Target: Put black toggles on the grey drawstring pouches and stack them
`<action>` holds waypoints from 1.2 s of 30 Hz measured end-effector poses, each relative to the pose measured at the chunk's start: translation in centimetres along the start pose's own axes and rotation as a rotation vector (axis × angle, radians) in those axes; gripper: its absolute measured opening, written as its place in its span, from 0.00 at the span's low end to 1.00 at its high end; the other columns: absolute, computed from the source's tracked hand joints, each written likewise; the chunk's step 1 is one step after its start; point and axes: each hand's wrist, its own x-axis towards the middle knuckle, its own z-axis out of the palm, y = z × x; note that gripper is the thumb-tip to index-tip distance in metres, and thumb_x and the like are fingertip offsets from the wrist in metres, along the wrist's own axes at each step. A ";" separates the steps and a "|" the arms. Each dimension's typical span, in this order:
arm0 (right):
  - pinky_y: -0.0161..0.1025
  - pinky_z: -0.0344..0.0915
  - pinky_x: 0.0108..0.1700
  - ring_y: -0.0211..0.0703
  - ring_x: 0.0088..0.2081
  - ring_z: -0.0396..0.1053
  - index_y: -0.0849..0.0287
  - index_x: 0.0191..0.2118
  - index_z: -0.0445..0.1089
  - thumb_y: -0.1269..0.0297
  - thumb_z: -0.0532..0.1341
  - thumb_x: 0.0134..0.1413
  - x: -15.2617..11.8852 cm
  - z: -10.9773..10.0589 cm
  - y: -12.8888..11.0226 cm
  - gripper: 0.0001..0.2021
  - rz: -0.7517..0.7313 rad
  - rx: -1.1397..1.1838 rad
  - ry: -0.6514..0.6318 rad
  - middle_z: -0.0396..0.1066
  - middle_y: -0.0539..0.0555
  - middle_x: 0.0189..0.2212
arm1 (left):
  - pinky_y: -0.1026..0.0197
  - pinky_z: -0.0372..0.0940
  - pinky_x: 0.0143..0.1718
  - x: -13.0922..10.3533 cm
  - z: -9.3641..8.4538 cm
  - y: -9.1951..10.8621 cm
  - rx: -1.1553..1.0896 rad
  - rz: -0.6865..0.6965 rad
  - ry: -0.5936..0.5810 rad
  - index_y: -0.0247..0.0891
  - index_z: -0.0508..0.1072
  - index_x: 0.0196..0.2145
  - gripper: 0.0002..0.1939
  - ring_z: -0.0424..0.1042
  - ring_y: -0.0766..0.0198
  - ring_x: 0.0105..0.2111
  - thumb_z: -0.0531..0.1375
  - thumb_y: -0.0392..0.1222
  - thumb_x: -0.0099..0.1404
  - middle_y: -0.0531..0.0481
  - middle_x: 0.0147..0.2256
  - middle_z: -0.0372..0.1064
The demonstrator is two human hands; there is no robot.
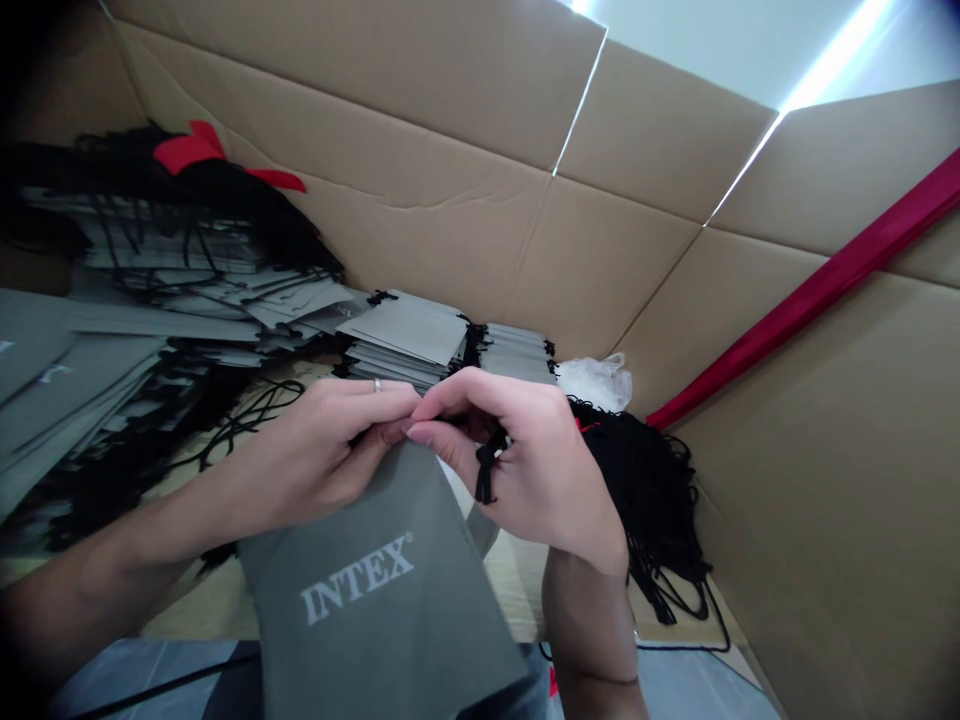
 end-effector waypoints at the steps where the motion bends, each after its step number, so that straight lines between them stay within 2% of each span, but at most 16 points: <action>1: 0.34 0.67 0.29 0.34 0.28 0.71 0.56 0.42 0.78 0.69 0.72 0.69 0.1 -0.1 0.1 0.03 0.016 0.038 0.012 0.78 0.47 0.31 | 0.63 0.56 0.31 0.0 -0.1 0.0 -0.008 0.008 0.013 0.38 0.67 0.34 0.14 0.59 0.68 0.28 0.52 0.25 0.76 0.57 0.28 0.62; 3: 0.33 0.68 0.29 0.35 0.29 0.72 0.56 0.41 0.78 0.69 0.73 0.68 0.2 -0.1 0.3 0.04 0.029 0.135 0.026 0.77 0.47 0.31 | 0.63 0.56 0.32 0.1 -0.4 0.0 -0.042 0.028 0.033 0.38 0.67 0.34 0.15 0.58 0.69 0.29 0.51 0.23 0.76 0.57 0.29 0.62; 8: 0.30 0.72 0.33 0.34 0.31 0.75 0.56 0.41 0.79 0.70 0.74 0.67 0.4 0.3 0.5 0.04 0.010 0.339 0.072 0.79 0.48 0.32 | 0.64 0.60 0.34 0.3 -1.0 -0.2 -0.106 0.081 0.077 0.38 0.72 0.36 0.15 0.63 0.70 0.29 0.53 0.24 0.76 0.57 0.30 0.69; 13: 0.27 0.73 0.36 0.33 0.33 0.77 0.56 0.43 0.82 0.74 0.75 0.65 0.4 0.7 0.9 0.07 0.093 0.512 0.043 0.80 0.47 0.33 | 0.64 0.62 0.32 0.4 -1.7 -0.3 -0.205 0.058 0.061 0.40 0.76 0.35 0.16 0.68 0.69 0.28 0.55 0.25 0.76 0.57 0.30 0.74; 16: 0.29 0.73 0.37 0.33 0.33 0.77 0.56 0.43 0.82 0.71 0.74 0.68 0.4 0.7 1.3 0.04 0.111 0.650 0.007 0.81 0.49 0.33 | 0.64 0.62 0.30 0.6 -2.0 -0.1 -0.308 0.039 0.028 0.40 0.75 0.33 0.16 0.68 0.68 0.27 0.56 0.31 0.79 0.55 0.30 0.76; 20: 0.33 0.71 0.36 0.36 0.32 0.75 0.57 0.42 0.81 0.66 0.75 0.69 0.5 0.9 1.5 0.03 0.107 0.763 -0.028 0.79 0.49 0.30 | 0.66 0.61 0.30 0.7 -2.5 0.3 -0.357 0.064 0.011 0.38 0.72 0.31 0.17 0.64 0.71 0.26 0.56 0.31 0.80 0.57 0.27 0.72; 23: 0.33 0.70 0.36 0.35 0.32 0.74 0.56 0.42 0.80 0.65 0.74 0.70 0.7 1.1 1.1 0.04 0.101 0.694 0.018 0.78 0.48 0.31 | 0.68 0.60 0.30 0.4 -2.6 0.5 -0.289 0.032 0.002 0.38 0.73 0.33 0.16 0.62 0.71 0.26 0.55 0.32 0.81 0.58 0.27 0.69; 26: 0.33 0.66 0.33 0.34 0.31 0.71 0.55 0.44 0.78 0.67 0.72 0.70 0.7 1.5 0.7 0.04 0.070 0.466 0.072 0.77 0.47 0.33 | 0.67 0.59 0.29 0.2 -2.3 0.7 -0.179 -0.039 0.033 0.38 0.74 0.35 0.14 0.62 0.71 0.27 0.57 0.37 0.82 0.58 0.27 0.68; 28: 0.36 0.60 0.30 0.33 0.27 0.64 0.53 0.47 0.77 0.68 0.73 0.68 0.6 1.6 0.6 0.07 0.067 0.277 0.119 0.70 0.43 0.28 | 0.67 0.59 0.28 0.1 -2.0 0.8 -0.138 -0.086 0.079 0.38 0.77 0.38 0.13 0.63 0.71 0.26 0.59 0.41 0.82 0.58 0.28 0.69; 30: 0.38 0.51 0.28 0.33 0.23 0.52 0.53 0.48 0.74 0.67 0.75 0.66 0.4 1.6 0.6 0.11 0.106 0.133 0.155 0.57 0.39 0.22 | 0.67 0.60 0.29 0.1 -1.8 0.8 -0.134 -0.121 0.103 0.38 0.80 0.42 0.11 0.65 0.70 0.26 0.60 0.43 0.82 0.58 0.29 0.72; 32: 0.40 0.47 0.29 0.34 0.24 0.47 0.51 0.48 0.70 0.65 0.76 0.63 0.1 1.2 0.7 0.16 0.152 0.089 0.142 0.51 0.38 0.21 | 0.67 0.63 0.31 0.3 -1.7 0.7 -0.151 -0.139 0.120 0.38 0.81 0.44 0.11 0.68 0.70 0.29 0.60 0.43 0.82 0.56 0.31 0.76; 34: 0.41 0.50 0.32 0.37 0.28 0.52 0.51 0.49 0.67 0.60 0.76 0.61 -0.1 0.8 0.6 0.19 0.176 0.176 0.081 0.57 0.40 0.26 | 0.67 0.65 0.34 0.5 -1.7 0.6 -0.177 -0.156 0.125 0.37 0.81 0.44 0.12 0.70 0.68 0.31 0.59 0.44 0.83 0.55 0.34 0.78; 36: 0.42 0.54 0.36 0.40 0.34 0.57 0.51 0.50 0.68 0.54 0.69 0.67 -0.3 0.3 0.5 0.14 0.200 0.296 0.038 0.64 0.45 0.33 | 0.67 0.64 0.34 0.6 -1.8 0.6 -0.206 -0.170 0.115 0.37 0.81 0.44 0.13 0.70 0.69 0.31 0.58 0.43 0.83 0.54 0.34 0.76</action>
